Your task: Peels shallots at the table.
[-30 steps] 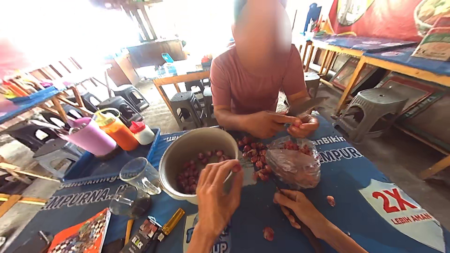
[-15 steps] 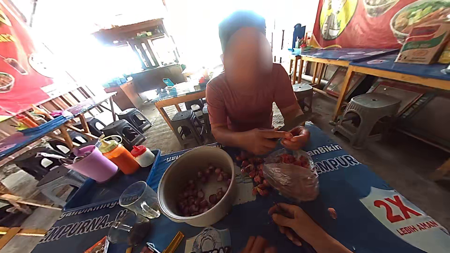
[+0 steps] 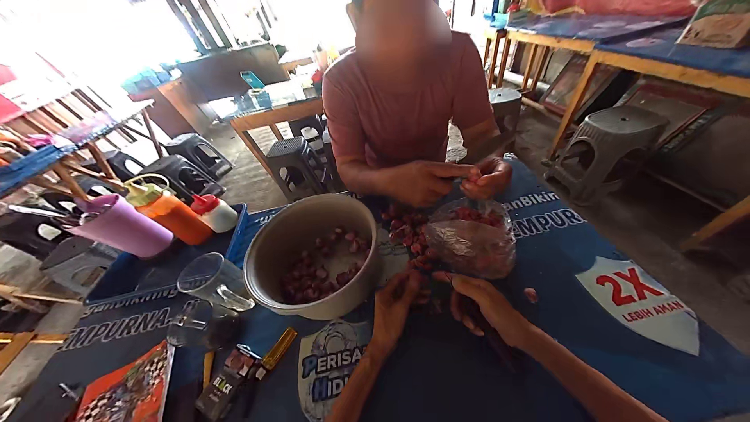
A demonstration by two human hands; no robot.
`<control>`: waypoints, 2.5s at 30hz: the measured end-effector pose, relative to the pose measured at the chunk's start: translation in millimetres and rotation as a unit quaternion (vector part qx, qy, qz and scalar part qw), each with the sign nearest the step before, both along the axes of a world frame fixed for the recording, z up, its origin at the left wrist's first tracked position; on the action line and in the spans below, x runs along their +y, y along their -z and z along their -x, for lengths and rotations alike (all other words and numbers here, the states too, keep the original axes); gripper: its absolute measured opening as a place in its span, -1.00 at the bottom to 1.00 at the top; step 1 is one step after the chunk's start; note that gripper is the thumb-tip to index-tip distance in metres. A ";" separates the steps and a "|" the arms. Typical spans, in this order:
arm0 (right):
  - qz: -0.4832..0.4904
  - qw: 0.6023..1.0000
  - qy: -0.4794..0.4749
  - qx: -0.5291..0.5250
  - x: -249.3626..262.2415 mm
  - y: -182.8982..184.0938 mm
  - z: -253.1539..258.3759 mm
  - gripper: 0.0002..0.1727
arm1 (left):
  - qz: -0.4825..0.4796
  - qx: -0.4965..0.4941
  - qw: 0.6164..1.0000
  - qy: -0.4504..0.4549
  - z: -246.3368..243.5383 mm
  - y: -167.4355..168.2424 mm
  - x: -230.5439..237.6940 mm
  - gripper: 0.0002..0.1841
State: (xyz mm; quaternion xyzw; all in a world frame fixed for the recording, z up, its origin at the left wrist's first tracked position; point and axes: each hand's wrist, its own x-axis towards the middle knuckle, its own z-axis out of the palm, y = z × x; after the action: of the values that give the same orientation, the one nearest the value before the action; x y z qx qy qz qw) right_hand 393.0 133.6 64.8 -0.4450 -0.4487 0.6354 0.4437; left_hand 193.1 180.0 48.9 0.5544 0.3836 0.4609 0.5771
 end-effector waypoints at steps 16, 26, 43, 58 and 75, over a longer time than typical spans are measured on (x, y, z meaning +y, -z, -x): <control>0.015 0.997 -0.078 0.005 -3.0 -1.0 6.2 -0.42 | -0.036 -0.009 0.998 0.053 2.6 7.0 -6.4 -0.78; -0.003 0.998 -0.065 0.004 -3.3 7.4 10.0 -0.47 | -0.034 0.007 0.998 0.057 5.5 5.2 -9.3 -0.77; 0.004 0.997 -0.073 0.023 -1.4 11.0 8.3 -0.45 | -0.040 0.009 0.997 0.072 6.6 7.6 -7.3 -0.78; 0.028 0.996 -0.074 0.029 0.9 12.9 4.3 -0.47 | -0.060 0.009 0.996 0.067 7.7 14.2 -5.0 -0.81; 0.027 0.996 -0.074 0.033 1.2 12.5 5.0 -0.47 | -0.055 0.013 0.997 0.062 7.4 11.0 -5.7 -0.79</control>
State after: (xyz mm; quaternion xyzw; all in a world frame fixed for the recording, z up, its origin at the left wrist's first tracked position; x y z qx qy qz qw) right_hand 387.9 134.7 52.3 -0.4015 -0.4484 0.6923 0.3980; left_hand 185.7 174.3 37.9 0.6136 0.3301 0.4377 0.5683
